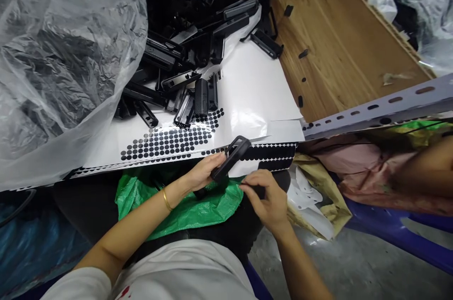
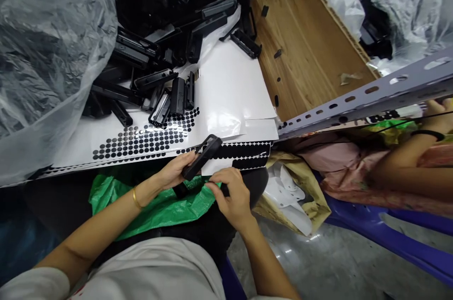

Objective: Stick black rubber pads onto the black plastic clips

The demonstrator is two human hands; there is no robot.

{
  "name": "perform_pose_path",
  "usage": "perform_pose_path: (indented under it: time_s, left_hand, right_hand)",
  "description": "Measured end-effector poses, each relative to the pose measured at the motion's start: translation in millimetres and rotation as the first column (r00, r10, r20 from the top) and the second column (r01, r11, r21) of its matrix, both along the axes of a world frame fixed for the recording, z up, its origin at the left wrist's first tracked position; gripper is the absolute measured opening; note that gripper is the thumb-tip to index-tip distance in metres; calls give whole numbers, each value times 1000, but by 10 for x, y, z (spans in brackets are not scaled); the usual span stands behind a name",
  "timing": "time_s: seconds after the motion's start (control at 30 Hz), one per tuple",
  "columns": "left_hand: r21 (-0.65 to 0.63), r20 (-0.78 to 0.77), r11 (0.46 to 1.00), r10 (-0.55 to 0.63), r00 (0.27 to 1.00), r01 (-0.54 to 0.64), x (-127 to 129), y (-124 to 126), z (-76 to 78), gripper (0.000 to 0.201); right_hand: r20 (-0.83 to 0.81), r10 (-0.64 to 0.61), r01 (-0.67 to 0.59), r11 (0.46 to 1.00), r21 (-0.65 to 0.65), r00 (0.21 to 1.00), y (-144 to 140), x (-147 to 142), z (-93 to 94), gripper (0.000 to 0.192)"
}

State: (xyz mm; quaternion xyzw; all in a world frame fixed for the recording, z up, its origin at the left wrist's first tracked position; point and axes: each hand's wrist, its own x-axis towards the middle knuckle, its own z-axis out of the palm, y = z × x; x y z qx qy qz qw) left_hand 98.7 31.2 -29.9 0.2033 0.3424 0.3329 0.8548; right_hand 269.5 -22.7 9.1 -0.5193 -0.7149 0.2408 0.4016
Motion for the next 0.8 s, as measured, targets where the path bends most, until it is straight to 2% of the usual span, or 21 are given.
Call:
perform_pose_path:
  time_s: [0.03, 0.1, 0.17, 0.23, 0.33, 0.47, 0.6, 0.8]
  left_hand:
    - [28, -34, 1000, 3, 999, -2, -66, -41, 1, 38]
    - [66, -86, 998, 24, 996, -19, -226, -120, 23, 40]
    - [80, -101, 996, 56, 993, -48, -395, -187, 65, 34]
    - [80, -100, 994, 81, 992, -74, -538, -234, 113, 31]
    - [56, -109, 996, 78, 991, -72, -670, -272, 167, 42]
    - [46, -129, 997, 69, 989, -64, -727, -291, 200, 52]
    - [46, -116, 997, 71, 991, -66, -741, -298, 218, 58]
    - [50, -110, 997, 68, 992, -63, -752, -303, 216, 66]
  right_hand:
    - [-102, -43, 33, 994, -101, 994, 33, -57, 32, 5]
    - [-258, -131, 45, 949, -312, 957, 136, -171, 72, 8]
    - [-360, -159, -30, 883, -468, 919, 260, -292, 80, 13]
    - [-433, -144, -133, 826, -548, 890, 371, -419, 64, 16]
    - [-452, -90, -217, 784, -581, 887, 478, -592, 36, 16]
    - [-372, -22, -216, 780, -587, 928, 535, -720, 47, 10]
    - [-300, -38, -157, 786, -598, 953, 555, -744, 72, 8]
    - [-318, -79, -136, 789, -600, 945, 552, -763, 77, 9]
